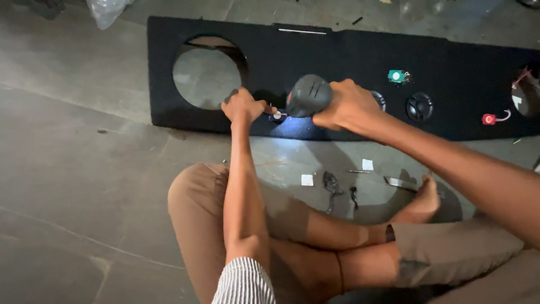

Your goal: The person uses a cordless drill to create holes in a black panel that has pre-cut circular openings and mounted electronic components. The person drills multiple holes around the components and then removes the drill bit.

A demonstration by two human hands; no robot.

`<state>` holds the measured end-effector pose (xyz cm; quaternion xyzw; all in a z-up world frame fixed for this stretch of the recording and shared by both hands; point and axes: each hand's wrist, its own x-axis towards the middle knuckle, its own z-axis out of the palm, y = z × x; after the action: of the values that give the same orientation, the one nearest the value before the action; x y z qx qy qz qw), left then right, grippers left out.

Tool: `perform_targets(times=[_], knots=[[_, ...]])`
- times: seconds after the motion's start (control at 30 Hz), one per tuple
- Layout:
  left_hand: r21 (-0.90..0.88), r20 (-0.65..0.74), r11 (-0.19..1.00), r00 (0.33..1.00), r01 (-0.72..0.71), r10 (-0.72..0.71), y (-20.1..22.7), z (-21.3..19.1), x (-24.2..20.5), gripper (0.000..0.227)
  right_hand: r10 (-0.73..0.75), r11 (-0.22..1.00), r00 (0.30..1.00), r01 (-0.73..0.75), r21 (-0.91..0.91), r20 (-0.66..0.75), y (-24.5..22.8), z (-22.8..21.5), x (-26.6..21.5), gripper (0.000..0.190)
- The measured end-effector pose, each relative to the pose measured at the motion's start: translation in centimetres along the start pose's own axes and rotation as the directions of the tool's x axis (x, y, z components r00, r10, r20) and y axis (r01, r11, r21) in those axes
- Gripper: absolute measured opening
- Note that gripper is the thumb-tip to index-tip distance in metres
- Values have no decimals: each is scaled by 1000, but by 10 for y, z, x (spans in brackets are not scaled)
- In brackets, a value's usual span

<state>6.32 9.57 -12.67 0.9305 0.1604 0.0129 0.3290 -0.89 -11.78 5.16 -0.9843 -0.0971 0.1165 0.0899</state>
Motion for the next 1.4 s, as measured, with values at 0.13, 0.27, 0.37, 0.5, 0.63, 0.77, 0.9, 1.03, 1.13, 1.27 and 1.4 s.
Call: perform_targets(times=[0.13,0.27,0.37,0.5,0.63,0.77,0.9,1.03,1.13,1.27,1.4], knots=[[-1,-5,1000,1000,-5,5,0,3,2,80,17,1000,999,-17,-5,-41,4,-1,-3,22],[-6,9,1000,1000,16,-16,-3,2,1,78,37,996,999,-39,-83,-28,5,4,-5,23],[-2,17,1000,1000,23,-23,-1,2,1,81,15,996,999,-18,-87,-42,8,8,-3,24],[-22,33,999,999,30,-29,1,3,1,78,22,999,998,-23,-26,-53,14,10,-3,28],[-16,-43,1000,999,9,-9,-2,5,0,77,141,977,990,-141,159,8,16,7,0,28],[1,6,1000,1000,24,-24,0,7,2,73,7,1000,999,-7,4,-48,20,9,-1,29],[-7,27,1000,999,21,-21,0,6,3,77,3,994,999,-8,-108,-49,12,10,1,25],[1,-17,1000,1000,5,-5,-1,10,4,78,61,998,997,-61,-12,-52,8,8,-3,24],[8,-50,1000,999,-7,8,-3,13,4,76,67,997,996,-68,-32,-50,7,8,-8,24],[-4,-31,1000,999,13,-13,-2,9,2,80,36,996,999,-38,-74,-35,7,8,-7,24],[-10,1,999,1000,31,-31,1,6,1,82,30,995,999,-33,-90,-34,11,10,-3,24]])
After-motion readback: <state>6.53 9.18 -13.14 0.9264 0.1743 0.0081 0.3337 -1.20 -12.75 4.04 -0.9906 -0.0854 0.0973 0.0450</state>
